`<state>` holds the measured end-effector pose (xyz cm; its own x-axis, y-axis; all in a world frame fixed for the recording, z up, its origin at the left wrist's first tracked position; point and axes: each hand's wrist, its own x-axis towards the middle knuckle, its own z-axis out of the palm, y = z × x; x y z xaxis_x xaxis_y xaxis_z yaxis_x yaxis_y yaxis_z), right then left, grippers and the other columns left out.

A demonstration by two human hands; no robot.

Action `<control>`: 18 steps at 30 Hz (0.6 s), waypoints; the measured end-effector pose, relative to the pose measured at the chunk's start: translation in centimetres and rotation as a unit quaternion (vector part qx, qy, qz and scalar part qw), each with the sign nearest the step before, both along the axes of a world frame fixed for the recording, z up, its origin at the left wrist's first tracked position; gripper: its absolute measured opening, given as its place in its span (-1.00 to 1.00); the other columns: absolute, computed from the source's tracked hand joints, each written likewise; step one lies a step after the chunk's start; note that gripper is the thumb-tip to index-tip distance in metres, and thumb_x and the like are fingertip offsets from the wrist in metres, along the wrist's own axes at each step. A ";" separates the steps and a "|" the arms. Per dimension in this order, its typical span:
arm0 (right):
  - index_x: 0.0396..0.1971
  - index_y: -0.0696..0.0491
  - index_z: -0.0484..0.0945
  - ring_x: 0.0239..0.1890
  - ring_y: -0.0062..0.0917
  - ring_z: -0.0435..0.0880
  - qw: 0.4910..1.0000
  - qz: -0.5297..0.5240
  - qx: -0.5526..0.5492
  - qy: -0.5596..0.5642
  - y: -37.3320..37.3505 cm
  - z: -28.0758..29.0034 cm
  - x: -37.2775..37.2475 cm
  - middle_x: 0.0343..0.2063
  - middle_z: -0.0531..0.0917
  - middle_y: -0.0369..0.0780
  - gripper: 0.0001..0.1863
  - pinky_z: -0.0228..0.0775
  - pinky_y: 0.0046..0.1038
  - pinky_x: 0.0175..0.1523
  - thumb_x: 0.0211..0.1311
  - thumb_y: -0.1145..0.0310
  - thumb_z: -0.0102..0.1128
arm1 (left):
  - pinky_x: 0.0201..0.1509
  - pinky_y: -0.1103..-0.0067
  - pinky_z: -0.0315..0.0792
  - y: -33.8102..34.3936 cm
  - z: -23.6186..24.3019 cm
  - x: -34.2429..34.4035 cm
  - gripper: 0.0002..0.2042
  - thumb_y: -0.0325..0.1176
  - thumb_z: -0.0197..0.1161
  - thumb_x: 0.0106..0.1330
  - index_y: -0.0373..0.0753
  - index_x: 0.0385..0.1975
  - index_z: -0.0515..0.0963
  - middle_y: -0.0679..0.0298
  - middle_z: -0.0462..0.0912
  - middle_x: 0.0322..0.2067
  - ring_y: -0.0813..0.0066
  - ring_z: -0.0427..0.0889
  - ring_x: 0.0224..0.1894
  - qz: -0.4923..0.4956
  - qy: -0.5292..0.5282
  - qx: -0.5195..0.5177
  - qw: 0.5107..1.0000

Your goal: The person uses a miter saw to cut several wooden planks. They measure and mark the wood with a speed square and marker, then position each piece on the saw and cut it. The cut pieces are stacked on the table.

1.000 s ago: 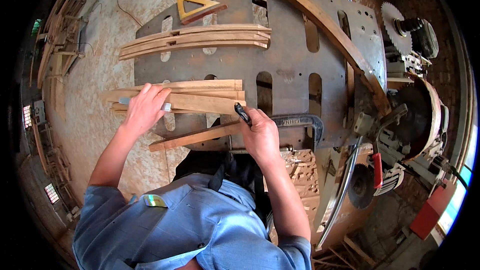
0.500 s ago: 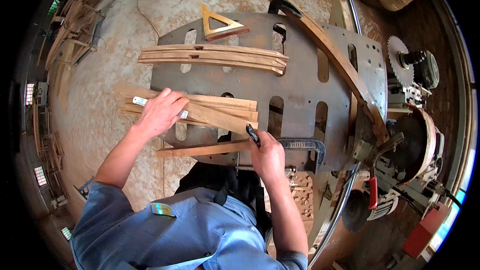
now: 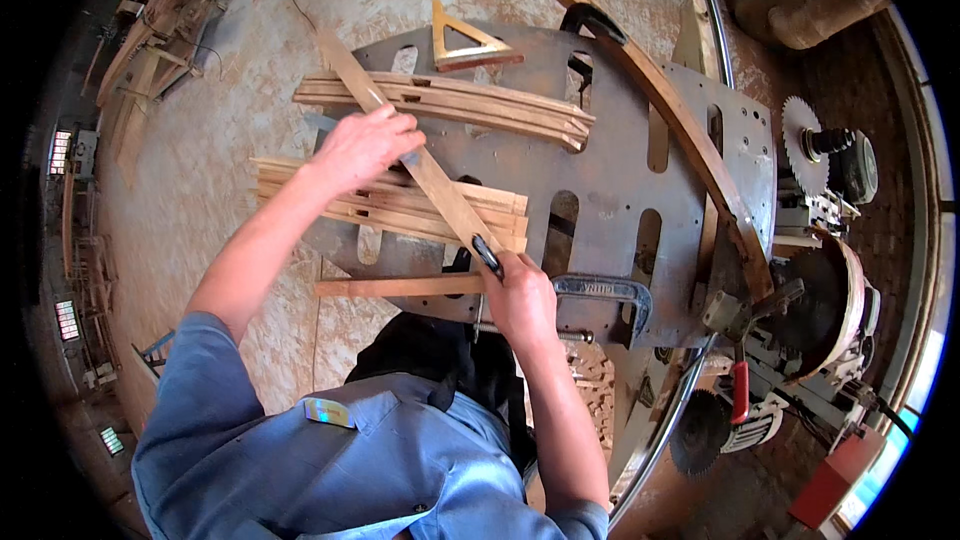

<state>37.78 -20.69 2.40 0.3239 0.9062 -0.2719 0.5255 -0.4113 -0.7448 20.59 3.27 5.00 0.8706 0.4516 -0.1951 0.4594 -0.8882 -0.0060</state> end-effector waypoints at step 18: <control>-0.39 0.19 0.62 -0.52 -0.74 0.44 0.972 -0.153 -0.046 0.171 -6.2 1.4 1.8 -0.64 0.54 -0.33 -0.85 0.36 -0.57 -0.37 0.20 0.39 0.24 | -0.31 0.29 0.50 -10.0 2.3 -2.5 -0.54 0.13 -0.09 0.41 -0.16 -0.10 0.48 0.08 0.63 -0.41 0.12 0.66 -0.34 0.252 -0.140 -0.189 0.939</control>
<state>39.53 -26.91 3.79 0.4510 0.7484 -0.4862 0.0956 -0.5821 -0.8075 18.06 -6.75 7.30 0.6057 0.7647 -0.2197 0.7588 -0.4721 0.4486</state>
